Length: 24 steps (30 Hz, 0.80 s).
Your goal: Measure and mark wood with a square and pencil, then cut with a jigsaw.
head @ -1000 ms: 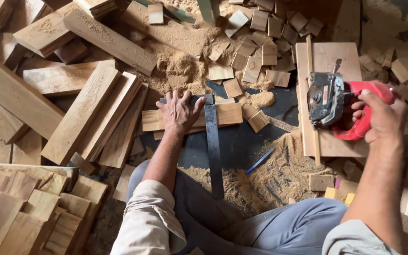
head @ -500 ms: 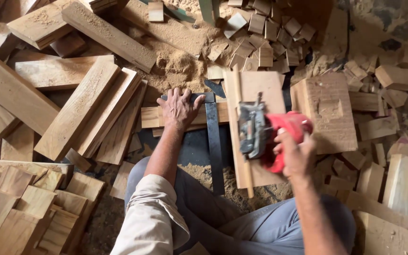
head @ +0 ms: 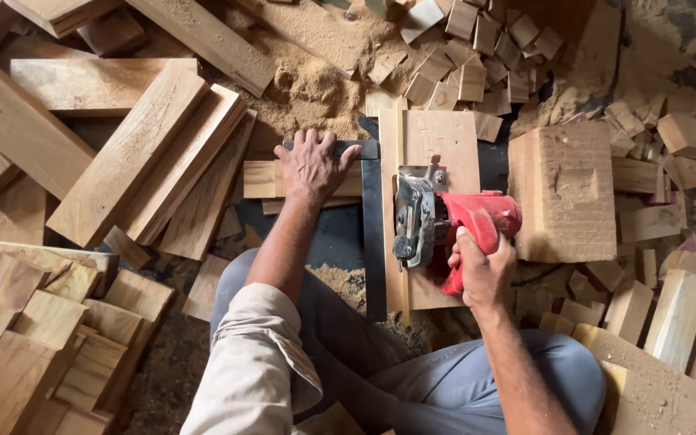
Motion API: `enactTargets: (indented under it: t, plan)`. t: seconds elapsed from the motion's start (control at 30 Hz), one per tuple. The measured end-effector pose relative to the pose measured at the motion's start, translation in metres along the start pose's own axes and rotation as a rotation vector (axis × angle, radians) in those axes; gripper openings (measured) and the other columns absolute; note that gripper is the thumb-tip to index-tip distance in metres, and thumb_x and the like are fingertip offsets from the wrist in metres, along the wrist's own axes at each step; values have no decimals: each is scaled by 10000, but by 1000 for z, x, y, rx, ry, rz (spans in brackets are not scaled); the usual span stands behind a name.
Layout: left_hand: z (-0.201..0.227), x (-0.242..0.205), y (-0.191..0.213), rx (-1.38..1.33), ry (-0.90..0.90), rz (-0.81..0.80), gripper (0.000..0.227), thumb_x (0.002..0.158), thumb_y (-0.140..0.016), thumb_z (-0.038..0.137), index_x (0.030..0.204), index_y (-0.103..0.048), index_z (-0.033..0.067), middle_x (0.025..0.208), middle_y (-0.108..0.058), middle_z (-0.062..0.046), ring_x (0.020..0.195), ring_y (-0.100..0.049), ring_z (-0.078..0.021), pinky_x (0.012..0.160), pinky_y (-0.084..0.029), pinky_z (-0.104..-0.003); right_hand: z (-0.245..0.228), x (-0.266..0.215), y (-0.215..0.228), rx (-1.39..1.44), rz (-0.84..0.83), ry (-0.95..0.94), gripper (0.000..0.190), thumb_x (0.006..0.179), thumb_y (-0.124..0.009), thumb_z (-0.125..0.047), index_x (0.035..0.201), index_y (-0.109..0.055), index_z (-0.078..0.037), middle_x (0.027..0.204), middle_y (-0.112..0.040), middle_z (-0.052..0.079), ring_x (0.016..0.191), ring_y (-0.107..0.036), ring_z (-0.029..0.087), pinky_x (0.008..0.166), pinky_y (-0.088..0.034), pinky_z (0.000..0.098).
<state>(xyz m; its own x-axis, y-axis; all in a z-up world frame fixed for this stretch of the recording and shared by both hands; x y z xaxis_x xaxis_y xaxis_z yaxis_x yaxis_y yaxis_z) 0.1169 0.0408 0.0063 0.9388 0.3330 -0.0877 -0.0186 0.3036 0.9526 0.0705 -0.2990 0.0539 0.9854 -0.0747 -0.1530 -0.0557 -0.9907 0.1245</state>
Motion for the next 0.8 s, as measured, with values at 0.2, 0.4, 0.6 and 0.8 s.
enactTargets:
  t: [0.2, 0.4, 0.6, 0.8]
  plan:
    - [0, 0, 0, -7, -3, 32, 671, 967, -391, 748, 1183, -676, 180, 1119, -610, -76, 1124, -519, -239, 903, -359, -565, -1, 5, -3, 8, -18, -15, 112, 930, -684, -85, 959, -664, 22, 749, -634, 48, 545, -583, 117, 494, -506, 260]
    - [-1, 2, 0, -12, -15, 67, 666, 960, -411, 749, 1167, -687, 180, 1103, -614, -76, 1115, -527, -240, 900, -361, -577, -3, 9, -6, 26, -19, -21, 125, 931, -681, -97, 961, -654, 20, 745, -625, 44, 546, -578, 116, 494, -504, 261]
    - [0, 3, -1, -9, -14, 48, 683, 966, -389, 752, 1202, -679, 180, 1104, -609, -85, 1109, -525, -239, 898, -362, -580, -4, 11, -6, 26, -21, -23, 129, 930, -680, -103, 960, -651, 19, 745, -622, 45, 544, -576, 120, 494, -505, 265]
    - [-1, 5, -5, 14, -7, 26, 707, 965, -366, 761, 1219, -673, 177, 1122, -603, -84, 1110, -519, -230, 893, -364, -574, -2, 13, -6, 20, -16, -36, 134, 928, -676, -107, 960, -651, 21, 739, -624, 52, 538, -576, 124, 488, -502, 267]
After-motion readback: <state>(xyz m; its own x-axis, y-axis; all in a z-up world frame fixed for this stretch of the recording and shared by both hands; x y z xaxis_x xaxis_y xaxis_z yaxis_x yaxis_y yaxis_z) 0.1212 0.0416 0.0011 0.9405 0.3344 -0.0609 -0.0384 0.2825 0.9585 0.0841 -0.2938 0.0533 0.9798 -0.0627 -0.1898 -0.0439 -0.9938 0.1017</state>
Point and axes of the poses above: each hand's wrist, its own x-axis towards the middle knuckle, its own y-axis out of the back of the hand, z = x × y, the point moved 10 cm from there along x, towards the middle knuckle
